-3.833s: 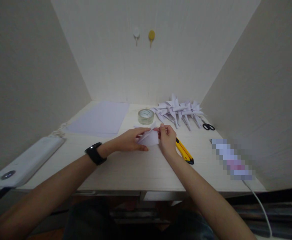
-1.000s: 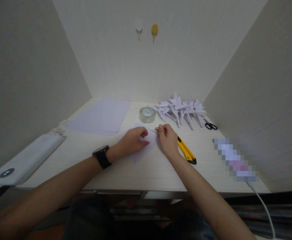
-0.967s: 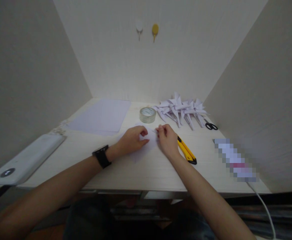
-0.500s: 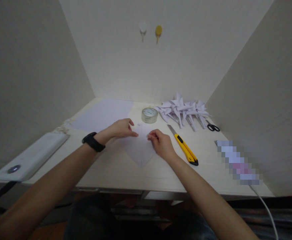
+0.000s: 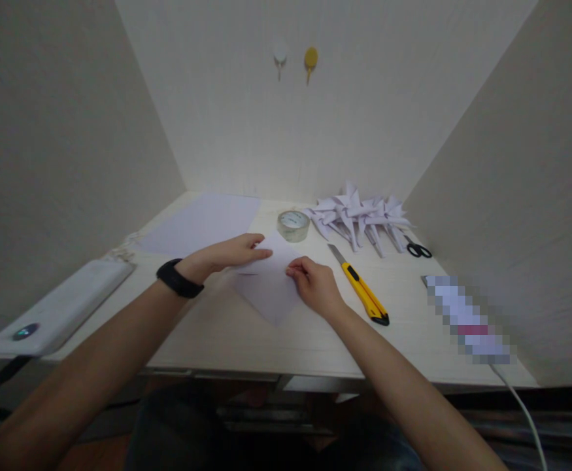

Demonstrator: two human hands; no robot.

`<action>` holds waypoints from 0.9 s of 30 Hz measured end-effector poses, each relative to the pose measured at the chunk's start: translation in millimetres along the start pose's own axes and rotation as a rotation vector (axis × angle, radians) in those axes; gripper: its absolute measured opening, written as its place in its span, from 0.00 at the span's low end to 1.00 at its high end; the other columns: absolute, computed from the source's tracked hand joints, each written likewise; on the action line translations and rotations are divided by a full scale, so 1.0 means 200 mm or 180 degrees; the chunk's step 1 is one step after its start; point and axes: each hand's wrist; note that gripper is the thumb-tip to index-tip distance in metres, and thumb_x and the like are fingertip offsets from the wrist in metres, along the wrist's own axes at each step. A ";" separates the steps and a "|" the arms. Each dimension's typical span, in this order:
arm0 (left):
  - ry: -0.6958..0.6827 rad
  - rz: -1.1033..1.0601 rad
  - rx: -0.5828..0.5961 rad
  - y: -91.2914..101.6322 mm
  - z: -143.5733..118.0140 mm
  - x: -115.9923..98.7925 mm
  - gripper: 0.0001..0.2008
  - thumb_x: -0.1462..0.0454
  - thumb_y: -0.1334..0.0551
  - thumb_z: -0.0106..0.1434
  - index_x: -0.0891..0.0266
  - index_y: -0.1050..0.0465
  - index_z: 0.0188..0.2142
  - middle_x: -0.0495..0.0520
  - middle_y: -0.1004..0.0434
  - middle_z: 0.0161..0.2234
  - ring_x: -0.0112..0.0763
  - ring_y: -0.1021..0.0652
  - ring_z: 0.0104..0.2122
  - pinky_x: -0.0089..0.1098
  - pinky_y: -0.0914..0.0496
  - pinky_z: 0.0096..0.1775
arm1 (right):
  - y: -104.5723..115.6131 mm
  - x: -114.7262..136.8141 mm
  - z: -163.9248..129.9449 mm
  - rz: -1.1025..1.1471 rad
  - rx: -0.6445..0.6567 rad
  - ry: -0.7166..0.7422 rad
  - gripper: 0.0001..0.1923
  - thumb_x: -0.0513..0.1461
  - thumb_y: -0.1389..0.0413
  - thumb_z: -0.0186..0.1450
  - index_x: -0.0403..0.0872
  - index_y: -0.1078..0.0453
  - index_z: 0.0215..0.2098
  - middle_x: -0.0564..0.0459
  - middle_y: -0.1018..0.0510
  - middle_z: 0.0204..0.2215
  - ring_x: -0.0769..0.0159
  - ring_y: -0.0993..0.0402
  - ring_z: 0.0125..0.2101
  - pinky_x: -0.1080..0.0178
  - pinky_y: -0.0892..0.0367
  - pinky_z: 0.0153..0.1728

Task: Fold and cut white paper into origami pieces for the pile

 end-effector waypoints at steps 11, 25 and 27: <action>-0.0190 -0.1334 0.0213 0.01 -0.04 -0.05 0.19 0.52 0.44 0.65 0.63 0.30 0.47 0.61 0.21 0.47 0.38 0.22 0.41 0.34 0.28 0.39 | 0.01 0.04 -0.01 -0.0693 -0.0599 0.0700 0.10 0.40 0.48 0.69 0.50 0.25 0.41 0.50 0.16 0.38 0.60 0.19 0.38 0.58 0.27 0.40; -0.0380 -0.1152 -0.0191 -0.04 -0.05 -0.10 0.17 0.54 0.45 0.67 0.62 0.33 0.49 0.60 0.24 0.48 0.40 0.25 0.46 0.36 0.29 0.43 | 0.03 0.05 0.00 -0.1082 -0.1010 0.1428 0.09 0.33 0.46 0.67 0.50 0.24 0.37 0.49 0.18 0.32 0.57 0.28 0.37 0.52 0.31 0.42; -0.0414 -0.1202 -0.0171 -0.04 -0.04 -0.10 0.18 0.54 0.45 0.67 0.62 0.33 0.50 0.59 0.25 0.49 0.39 0.25 0.46 0.35 0.29 0.44 | 0.03 0.05 0.00 -0.1088 -0.1025 0.1449 0.08 0.34 0.45 0.67 0.50 0.24 0.37 0.49 0.18 0.32 0.57 0.28 0.37 0.52 0.31 0.42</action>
Point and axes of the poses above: each hand's wrist, its own z-axis towards the middle knuckle, its own y-axis out of the back of the hand, x = y × z
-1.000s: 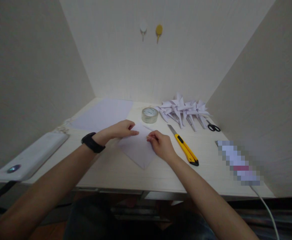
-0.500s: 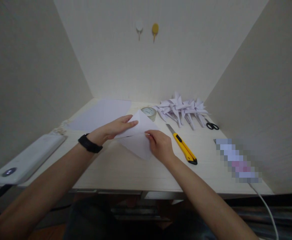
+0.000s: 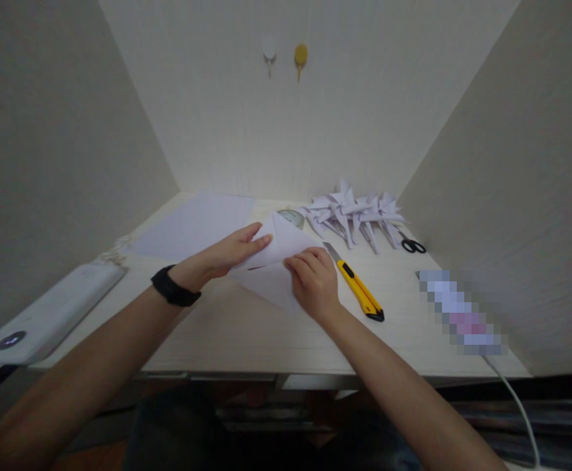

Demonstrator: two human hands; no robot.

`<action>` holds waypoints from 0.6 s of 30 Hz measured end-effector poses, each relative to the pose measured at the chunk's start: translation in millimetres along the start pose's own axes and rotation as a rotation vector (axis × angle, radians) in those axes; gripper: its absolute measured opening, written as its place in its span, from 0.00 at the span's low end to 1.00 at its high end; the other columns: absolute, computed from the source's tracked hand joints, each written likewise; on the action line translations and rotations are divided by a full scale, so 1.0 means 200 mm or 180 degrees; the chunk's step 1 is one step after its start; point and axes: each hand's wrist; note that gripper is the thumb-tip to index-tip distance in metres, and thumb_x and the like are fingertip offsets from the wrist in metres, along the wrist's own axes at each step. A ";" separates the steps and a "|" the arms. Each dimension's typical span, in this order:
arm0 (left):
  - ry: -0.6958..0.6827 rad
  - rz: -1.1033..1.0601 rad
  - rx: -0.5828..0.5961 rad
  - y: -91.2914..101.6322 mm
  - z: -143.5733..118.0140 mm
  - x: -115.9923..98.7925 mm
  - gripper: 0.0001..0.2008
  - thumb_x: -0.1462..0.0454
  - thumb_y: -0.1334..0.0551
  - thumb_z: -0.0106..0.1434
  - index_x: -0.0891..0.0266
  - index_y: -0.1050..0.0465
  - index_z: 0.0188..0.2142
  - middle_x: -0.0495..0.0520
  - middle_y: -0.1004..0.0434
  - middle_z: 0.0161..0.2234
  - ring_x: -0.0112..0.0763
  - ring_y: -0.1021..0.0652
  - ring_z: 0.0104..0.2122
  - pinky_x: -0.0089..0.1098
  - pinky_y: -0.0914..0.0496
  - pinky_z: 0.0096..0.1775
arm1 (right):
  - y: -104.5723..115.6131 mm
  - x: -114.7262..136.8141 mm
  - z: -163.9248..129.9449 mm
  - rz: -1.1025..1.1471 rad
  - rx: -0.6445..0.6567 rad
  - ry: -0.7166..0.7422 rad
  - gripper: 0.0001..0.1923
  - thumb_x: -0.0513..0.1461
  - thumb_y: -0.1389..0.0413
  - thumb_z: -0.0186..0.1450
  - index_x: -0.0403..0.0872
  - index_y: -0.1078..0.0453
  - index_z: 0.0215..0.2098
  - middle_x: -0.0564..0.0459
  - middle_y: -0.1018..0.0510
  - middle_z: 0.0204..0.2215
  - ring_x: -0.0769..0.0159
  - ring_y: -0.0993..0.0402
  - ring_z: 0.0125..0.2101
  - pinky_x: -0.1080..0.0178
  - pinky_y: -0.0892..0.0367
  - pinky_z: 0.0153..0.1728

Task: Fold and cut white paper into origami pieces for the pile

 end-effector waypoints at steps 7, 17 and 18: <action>-0.0025 0.0034 0.0045 0.00 0.00 0.01 0.19 0.53 0.47 0.68 0.62 0.34 0.50 0.60 0.24 0.49 0.37 0.23 0.45 0.32 0.28 0.40 | 0.00 0.00 -0.01 -0.0099 0.0037 0.0072 0.08 0.33 0.46 0.67 0.49 0.24 0.37 0.49 0.19 0.32 0.57 0.28 0.37 0.52 0.30 0.42; 0.0028 0.0106 0.0020 -0.01 -0.01 0.00 0.17 0.54 0.47 0.69 0.63 0.32 0.50 0.61 0.22 0.47 0.39 0.22 0.42 0.34 0.27 0.37 | 0.00 0.00 -0.01 -0.0039 0.0037 0.0036 0.07 0.34 0.45 0.67 0.49 0.25 0.36 0.48 0.19 0.31 0.57 0.30 0.37 0.53 0.32 0.42; 0.0022 0.0086 0.0023 -0.01 0.00 0.00 0.17 0.54 0.47 0.69 0.63 0.32 0.49 0.61 0.22 0.47 0.39 0.22 0.42 0.34 0.27 0.38 | 0.00 0.00 -0.01 -0.0064 0.0035 0.0057 0.07 0.34 0.45 0.66 0.48 0.25 0.36 0.48 0.19 0.31 0.57 0.30 0.37 0.53 0.32 0.41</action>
Point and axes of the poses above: each hand's wrist, its own z-axis towards the middle knuckle, its own y-axis out of the back of the hand, x = y × z
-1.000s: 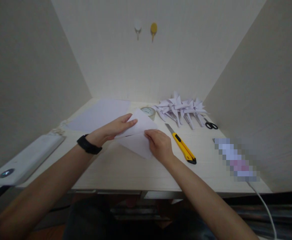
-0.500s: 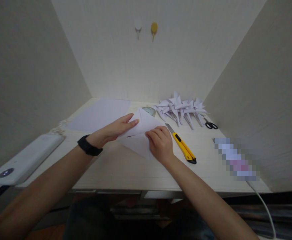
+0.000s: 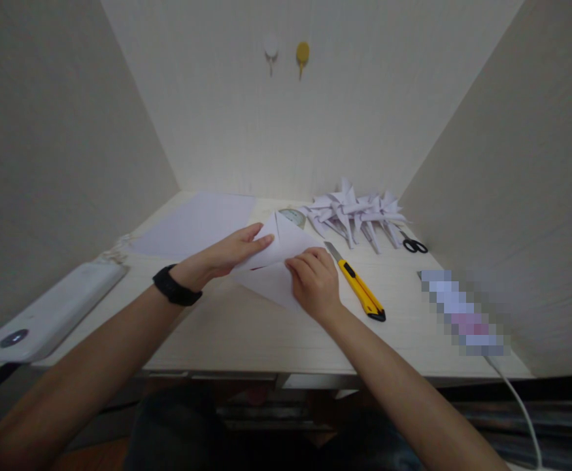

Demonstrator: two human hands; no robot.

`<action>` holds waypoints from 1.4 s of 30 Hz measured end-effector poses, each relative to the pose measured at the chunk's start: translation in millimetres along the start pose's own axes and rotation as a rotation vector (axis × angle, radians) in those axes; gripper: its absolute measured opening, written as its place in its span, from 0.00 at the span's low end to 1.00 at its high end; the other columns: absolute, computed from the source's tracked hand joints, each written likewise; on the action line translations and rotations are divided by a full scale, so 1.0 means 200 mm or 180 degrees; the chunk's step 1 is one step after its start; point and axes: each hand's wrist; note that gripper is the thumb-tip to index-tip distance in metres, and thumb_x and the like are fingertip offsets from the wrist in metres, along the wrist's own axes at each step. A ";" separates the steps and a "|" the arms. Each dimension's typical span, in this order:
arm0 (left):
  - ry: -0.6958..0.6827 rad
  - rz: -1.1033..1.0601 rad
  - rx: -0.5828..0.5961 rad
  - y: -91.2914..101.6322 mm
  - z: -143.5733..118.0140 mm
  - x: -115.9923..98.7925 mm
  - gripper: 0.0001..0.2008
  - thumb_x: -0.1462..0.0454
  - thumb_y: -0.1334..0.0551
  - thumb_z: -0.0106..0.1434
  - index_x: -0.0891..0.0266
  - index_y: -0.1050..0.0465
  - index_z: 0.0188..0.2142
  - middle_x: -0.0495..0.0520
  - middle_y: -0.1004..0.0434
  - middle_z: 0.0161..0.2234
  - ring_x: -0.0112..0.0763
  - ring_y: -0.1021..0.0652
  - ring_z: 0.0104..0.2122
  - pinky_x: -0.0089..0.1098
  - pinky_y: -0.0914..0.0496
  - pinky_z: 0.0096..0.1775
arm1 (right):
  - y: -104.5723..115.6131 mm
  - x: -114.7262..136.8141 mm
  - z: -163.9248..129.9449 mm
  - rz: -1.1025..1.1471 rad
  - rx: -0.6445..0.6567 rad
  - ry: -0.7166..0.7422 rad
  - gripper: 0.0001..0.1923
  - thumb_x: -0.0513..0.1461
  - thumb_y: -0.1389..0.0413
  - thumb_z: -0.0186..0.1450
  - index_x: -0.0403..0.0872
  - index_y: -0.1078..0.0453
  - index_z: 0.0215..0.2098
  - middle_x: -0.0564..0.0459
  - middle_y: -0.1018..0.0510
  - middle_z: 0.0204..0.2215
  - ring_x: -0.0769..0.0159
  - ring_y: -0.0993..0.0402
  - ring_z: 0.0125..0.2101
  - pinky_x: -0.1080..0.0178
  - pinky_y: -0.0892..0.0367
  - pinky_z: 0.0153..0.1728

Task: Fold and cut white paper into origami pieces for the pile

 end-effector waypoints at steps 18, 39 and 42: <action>0.0126 -0.1266 0.0423 -0.04 -0.01 0.01 0.16 0.52 0.38 0.64 0.63 0.35 0.41 0.51 0.27 0.31 0.27 0.27 0.24 0.28 0.32 0.25 | 0.01 0.01 -0.01 -0.0491 -0.0059 0.0306 0.08 0.29 0.44 0.60 0.47 0.27 0.28 0.52 0.25 0.22 0.60 0.32 0.31 0.58 0.39 0.33; 0.0106 -0.0265 0.0558 0.07 0.02 0.08 0.23 0.62 0.34 0.52 0.66 0.29 0.48 0.60 0.22 0.45 0.41 0.23 0.42 0.38 0.29 0.43 | 0.01 -0.09 0.03 0.0696 -0.0105 -0.1258 0.04 0.39 0.40 0.59 0.49 0.23 0.28 0.45 0.19 0.45 0.52 0.26 0.48 0.48 0.34 0.52; 0.0064 -0.0164 0.0752 0.11 0.02 0.08 0.24 0.62 0.34 0.52 0.64 0.29 0.49 0.58 0.21 0.46 0.41 0.22 0.43 0.37 0.29 0.43 | -0.01 -0.11 0.01 0.1145 0.0333 -0.1935 0.05 0.41 0.39 0.55 0.49 0.22 0.27 0.46 0.17 0.41 0.53 0.23 0.41 0.51 0.30 0.42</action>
Point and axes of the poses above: each hand's wrist, its own z-axis towards the middle knuckle, its own y-axis out of the back of the hand, x = y × z
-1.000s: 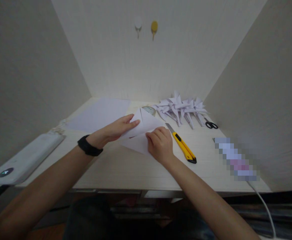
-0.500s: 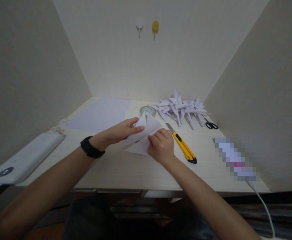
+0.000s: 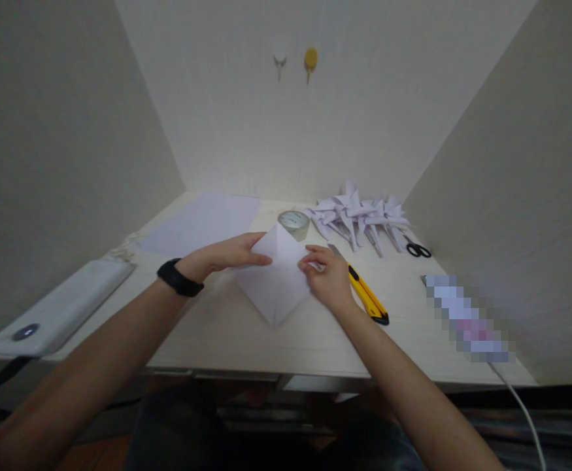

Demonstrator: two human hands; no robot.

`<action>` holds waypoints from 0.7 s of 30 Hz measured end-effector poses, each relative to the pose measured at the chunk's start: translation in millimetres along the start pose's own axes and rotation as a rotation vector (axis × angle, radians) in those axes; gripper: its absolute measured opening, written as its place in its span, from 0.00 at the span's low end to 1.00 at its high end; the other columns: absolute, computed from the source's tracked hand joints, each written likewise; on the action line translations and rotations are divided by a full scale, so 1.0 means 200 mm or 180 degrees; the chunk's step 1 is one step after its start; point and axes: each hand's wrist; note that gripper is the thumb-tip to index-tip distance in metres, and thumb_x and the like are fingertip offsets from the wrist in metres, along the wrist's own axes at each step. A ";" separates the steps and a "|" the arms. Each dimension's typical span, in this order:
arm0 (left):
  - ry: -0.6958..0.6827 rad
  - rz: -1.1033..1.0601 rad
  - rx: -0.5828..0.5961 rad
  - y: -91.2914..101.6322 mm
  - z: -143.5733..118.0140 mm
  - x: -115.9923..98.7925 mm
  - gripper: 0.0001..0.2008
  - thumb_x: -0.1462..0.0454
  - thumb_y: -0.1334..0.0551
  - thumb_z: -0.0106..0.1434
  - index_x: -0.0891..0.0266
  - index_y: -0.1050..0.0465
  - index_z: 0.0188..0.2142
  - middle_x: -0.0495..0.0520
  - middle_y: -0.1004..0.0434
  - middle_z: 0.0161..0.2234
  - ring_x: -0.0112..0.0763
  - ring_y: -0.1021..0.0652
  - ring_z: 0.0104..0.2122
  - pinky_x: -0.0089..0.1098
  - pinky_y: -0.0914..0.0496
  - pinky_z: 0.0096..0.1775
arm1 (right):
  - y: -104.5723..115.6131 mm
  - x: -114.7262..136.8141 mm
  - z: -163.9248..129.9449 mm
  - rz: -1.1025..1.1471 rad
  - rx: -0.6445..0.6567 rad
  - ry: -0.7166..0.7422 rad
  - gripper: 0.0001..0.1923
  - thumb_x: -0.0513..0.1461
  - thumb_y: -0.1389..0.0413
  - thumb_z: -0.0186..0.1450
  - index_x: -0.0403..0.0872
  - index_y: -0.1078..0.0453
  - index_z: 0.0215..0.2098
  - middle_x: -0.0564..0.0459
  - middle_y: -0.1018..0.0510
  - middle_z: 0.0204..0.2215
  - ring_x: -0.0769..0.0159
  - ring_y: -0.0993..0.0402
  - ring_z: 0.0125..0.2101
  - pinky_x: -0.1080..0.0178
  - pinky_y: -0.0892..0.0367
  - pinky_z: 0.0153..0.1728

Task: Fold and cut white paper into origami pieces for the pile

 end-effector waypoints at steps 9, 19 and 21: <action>-0.0426 0.1867 -0.2312 -0.14 0.03 -0.02 0.16 0.62 0.35 0.55 0.61 0.35 0.42 0.58 0.24 0.41 0.39 0.24 0.41 0.39 0.31 0.44 | -0.02 0.04 -0.01 0.0338 0.0100 -0.0890 0.11 0.46 0.37 0.53 0.47 0.23 0.26 0.51 0.20 0.23 0.63 0.28 0.23 0.59 0.32 0.27; -0.1325 0.2502 -0.0890 -0.30 0.02 0.03 0.11 0.58 0.36 0.63 0.62 0.32 0.39 0.57 0.25 0.40 0.37 0.26 0.39 0.35 0.32 0.40 | -0.03 0.03 -0.01 0.2258 0.0123 -0.1663 0.11 0.42 0.32 0.47 0.48 0.27 0.26 0.56 0.23 0.23 0.63 0.25 0.25 0.54 0.21 0.31; -0.1299 0.2612 -0.0885 -0.30 0.03 0.05 0.09 0.60 0.37 0.65 0.63 0.32 0.39 0.56 0.25 0.39 0.37 0.25 0.39 0.34 0.32 0.40 | -0.03 0.03 -0.01 0.2566 0.0203 -0.1834 0.11 0.40 0.32 0.48 0.47 0.28 0.27 0.55 0.22 0.24 0.62 0.22 0.26 0.52 0.20 0.34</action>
Point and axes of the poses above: each hand's wrist, its own z-axis towards the middle knuckle, its own y-axis out of the back of the hand, x = y × z
